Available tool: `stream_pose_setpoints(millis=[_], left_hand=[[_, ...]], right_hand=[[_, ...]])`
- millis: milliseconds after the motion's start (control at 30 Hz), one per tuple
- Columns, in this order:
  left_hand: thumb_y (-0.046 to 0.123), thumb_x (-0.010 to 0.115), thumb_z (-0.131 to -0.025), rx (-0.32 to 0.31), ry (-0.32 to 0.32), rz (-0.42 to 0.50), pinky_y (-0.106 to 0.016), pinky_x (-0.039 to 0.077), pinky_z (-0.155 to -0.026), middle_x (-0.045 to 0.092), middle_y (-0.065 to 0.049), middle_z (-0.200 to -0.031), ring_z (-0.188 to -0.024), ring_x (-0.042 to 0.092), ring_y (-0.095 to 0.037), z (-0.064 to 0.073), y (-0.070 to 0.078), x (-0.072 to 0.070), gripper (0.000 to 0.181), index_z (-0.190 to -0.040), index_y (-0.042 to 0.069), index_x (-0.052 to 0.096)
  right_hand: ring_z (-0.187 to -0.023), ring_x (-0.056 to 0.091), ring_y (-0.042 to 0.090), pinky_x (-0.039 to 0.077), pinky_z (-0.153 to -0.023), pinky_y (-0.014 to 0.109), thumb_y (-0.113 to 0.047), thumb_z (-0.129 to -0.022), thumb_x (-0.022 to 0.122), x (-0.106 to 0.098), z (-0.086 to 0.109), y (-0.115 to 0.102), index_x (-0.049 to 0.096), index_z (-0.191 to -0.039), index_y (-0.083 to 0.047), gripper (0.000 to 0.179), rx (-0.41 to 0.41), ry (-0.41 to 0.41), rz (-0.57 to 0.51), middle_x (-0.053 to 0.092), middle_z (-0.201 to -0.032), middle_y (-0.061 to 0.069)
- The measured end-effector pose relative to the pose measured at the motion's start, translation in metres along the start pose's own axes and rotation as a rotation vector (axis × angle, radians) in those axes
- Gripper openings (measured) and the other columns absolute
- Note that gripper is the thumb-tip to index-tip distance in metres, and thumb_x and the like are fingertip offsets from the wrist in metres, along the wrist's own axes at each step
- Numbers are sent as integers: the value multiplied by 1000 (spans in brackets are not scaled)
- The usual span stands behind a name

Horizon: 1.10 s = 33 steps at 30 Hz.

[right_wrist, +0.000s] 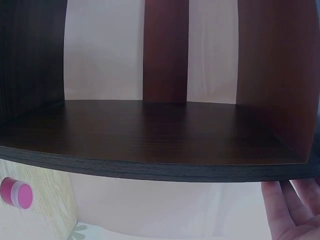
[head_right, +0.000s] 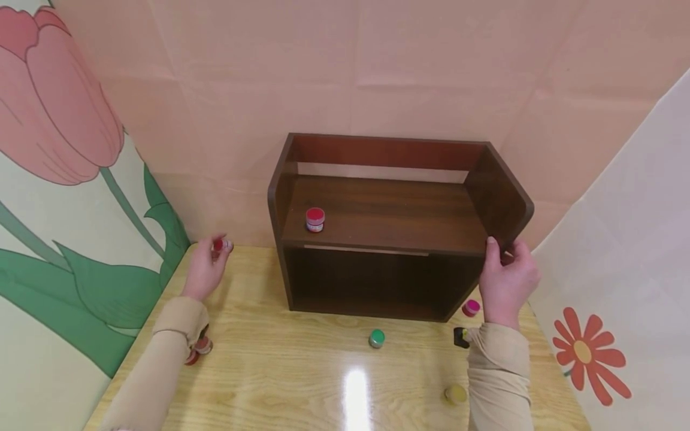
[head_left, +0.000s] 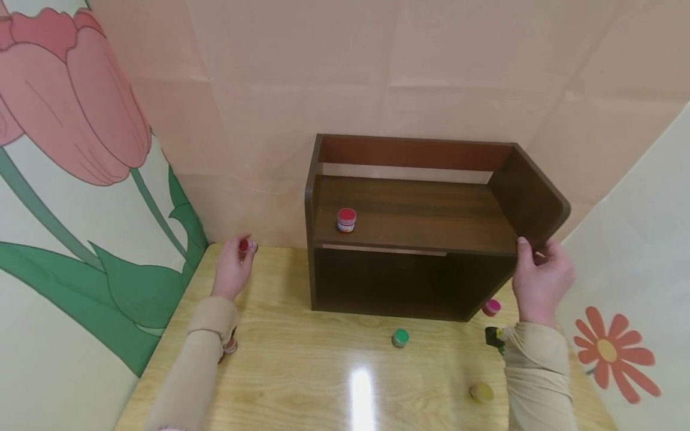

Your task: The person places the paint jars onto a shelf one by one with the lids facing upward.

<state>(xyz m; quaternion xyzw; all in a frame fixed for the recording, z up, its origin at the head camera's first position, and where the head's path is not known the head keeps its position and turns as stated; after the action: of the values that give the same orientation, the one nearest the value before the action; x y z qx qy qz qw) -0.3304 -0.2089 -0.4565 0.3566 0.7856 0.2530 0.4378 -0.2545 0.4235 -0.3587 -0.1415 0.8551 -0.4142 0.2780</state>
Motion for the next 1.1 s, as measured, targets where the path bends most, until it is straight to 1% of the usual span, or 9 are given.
stream_pose_setpoints(millis=[133,267,500,667,767,867,933,1033,1100], left_hand=[[-2,64,-98,72,37,35,-47,57,-79,58,-25,-108,-93,61,-37,-7,24,-8,33,-130,-9,57],[-6,65,-96,121,60,71,-43,56,-79,57,-24,-110,-94,60,-34,-11,48,-16,34,-129,-8,58],[-9,67,-93,213,136,126,-27,55,-77,59,-23,-110,-93,63,-32,-11,86,-38,32,-125,-6,62],[-8,68,-93,228,168,159,-18,52,-78,59,-21,-112,-92,63,-28,-14,104,-51,29,-122,-5,62],[-8,70,-91,231,186,185,-17,52,-78,59,-18,-111,-90,62,-25,-14,113,-59,29,-119,-4,63],[-7,74,-89,265,195,202,-19,53,-79,60,-15,-111,-89,60,-24,-15,128,-64,28,-115,-2,64],[-6,76,-88,296,193,204,-22,54,-81,62,-15,-113,-90,60,-24,-15,143,-66,28,-114,-1,66],[-8,76,-87,353,181,210,-26,54,-83,67,-16,-116,-92,62,-25,-12,179,-72,28,-114,-4,67],[-9,76,-87,377,164,236,-26,55,-84,68,-15,-118,-93,64,-25,-11,196,-73,34,-118,-4,66]], right_hand=[[-74,57,-8,48,-71,10,-36,-97,69,0,-1,-1,73,-114,-1,40,-3,-6,2,73,-106,10],[-76,58,-6,49,-73,11,-34,-97,69,-1,0,-1,73,-114,0,39,6,-11,-13,72,-103,6],[-78,60,-4,50,-75,12,-31,-96,71,1,-2,0,73,-112,1,36,5,-9,-38,69,-98,-1],[-80,61,-2,51,-77,14,-32,-97,70,3,-3,-2,72,-114,2,38,16,-9,-48,69,-100,-1],[-80,61,-2,51,-76,14,-32,-97,70,4,-4,-6,72,-113,1,37,16,-11,-55,69,-101,0],[-79,60,-2,50,-76,14,-31,-97,70,4,-4,-9,72,-111,2,36,9,-9,-66,69,-99,0],[-78,60,-1,49,-75,14,-29,-96,71,3,-4,-10,72,-109,2,33,-2,1,-73,69,-97,-1],[-78,59,-1,48,-75,14,-28,-96,71,2,-4,-10,71,-108,4,34,-6,6,-83,66,-92,-7],[-77,59,-1,48,-74,13,-28,-96,71,2,-4,-8,71,-107,3,33,-1,6,-84,67,-91,-8]])
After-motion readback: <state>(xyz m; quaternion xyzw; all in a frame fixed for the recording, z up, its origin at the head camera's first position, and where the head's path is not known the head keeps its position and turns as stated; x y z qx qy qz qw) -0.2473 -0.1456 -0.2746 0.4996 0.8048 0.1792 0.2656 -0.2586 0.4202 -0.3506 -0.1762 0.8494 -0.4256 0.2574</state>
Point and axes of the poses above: each hand's wrist, its own z-axis away from the middle knuckle, its own x-axis out of the palm, y = z × x, the point moved 9 cm from there along -z, towards the middle knuckle
